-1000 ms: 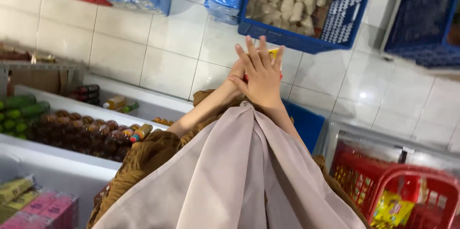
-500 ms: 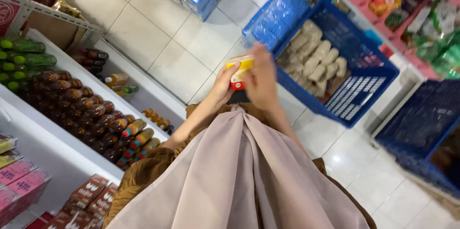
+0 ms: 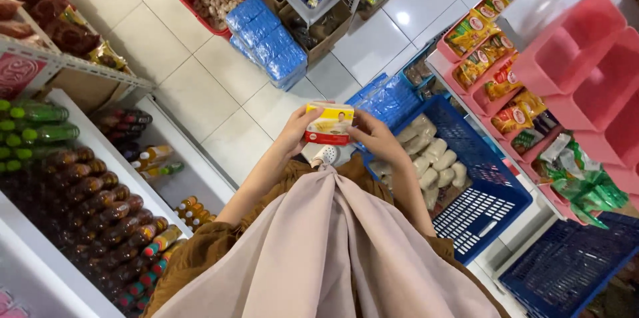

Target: The person restocks shelves by taking packets and boxes from a basket by hand, turning them, and placing them onto store shelves and bins.

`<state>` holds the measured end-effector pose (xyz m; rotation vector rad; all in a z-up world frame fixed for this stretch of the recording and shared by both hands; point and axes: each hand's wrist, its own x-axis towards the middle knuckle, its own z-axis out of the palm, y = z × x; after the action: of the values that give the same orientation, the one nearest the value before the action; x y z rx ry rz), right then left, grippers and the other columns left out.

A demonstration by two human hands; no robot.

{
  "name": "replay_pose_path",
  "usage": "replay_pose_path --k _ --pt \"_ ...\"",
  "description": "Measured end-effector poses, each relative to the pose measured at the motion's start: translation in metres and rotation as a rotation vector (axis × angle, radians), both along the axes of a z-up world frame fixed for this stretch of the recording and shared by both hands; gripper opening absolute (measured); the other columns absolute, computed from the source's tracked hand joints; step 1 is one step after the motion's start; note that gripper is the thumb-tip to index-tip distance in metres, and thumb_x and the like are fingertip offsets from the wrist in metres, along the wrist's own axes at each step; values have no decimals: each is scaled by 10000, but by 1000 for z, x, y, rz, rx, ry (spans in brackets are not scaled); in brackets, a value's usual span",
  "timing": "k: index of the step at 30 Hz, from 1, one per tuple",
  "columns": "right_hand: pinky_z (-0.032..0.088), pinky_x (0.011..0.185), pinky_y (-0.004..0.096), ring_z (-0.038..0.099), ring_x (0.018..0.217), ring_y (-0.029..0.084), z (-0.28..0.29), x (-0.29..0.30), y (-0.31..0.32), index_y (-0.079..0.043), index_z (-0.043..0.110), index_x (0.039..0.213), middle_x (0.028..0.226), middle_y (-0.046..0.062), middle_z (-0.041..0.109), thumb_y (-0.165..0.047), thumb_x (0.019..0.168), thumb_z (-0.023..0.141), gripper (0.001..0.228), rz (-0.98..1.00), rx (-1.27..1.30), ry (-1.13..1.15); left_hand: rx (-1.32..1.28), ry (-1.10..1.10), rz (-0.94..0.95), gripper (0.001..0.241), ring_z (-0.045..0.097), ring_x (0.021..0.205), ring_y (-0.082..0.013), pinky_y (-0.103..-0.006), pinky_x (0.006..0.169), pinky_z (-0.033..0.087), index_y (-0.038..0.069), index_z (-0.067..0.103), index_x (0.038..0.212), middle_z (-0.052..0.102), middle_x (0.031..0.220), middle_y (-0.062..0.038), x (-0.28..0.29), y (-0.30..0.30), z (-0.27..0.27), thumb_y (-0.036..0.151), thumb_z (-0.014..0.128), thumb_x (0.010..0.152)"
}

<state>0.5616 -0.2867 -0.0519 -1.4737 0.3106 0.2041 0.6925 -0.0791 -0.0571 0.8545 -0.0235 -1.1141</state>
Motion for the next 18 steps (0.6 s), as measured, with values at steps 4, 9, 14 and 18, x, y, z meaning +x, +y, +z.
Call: replay_pose_path --k 4,9,14,18 --pt "549 684 248 664 847 83 -8 17 -1 -13 518 1409 1180 85 694 -186 952 695 519 -93 10 97 100 9 -40 473 682 1130 -225 -387 935 584 28 537 1387 663 1256 -144 26 -15 -18 298 594 1002" --pt "558 708 269 673 807 108 -16 55 -2 0 550 1356 1119 93 723 -209 960 711 476 -218 -120 44 338 -307 -150 523 622 1128 -218 -356 939 523 57 545 1408 648 1285 -154 75 -36 -59 366 631 996" --pt "587 732 351 763 849 231 -6 120 -25 18 538 1289 1039 165 746 -226 976 723 437 -271 -528 -19 708 -782 -311 684 467 1304 -317 -439 1019 466 194 434 1552 487 1403 -160 143 -71 -65 488 643 971" --pt "575 696 404 757 830 327 1 192 -39 10 479 1261 1045 211 716 -157 932 713 437 -339 -645 -74 585 -384 -355 777 428 1340 -271 -485 859 532 297 196 1564 389 1467 -40 218 -108 -46 544 553 920"
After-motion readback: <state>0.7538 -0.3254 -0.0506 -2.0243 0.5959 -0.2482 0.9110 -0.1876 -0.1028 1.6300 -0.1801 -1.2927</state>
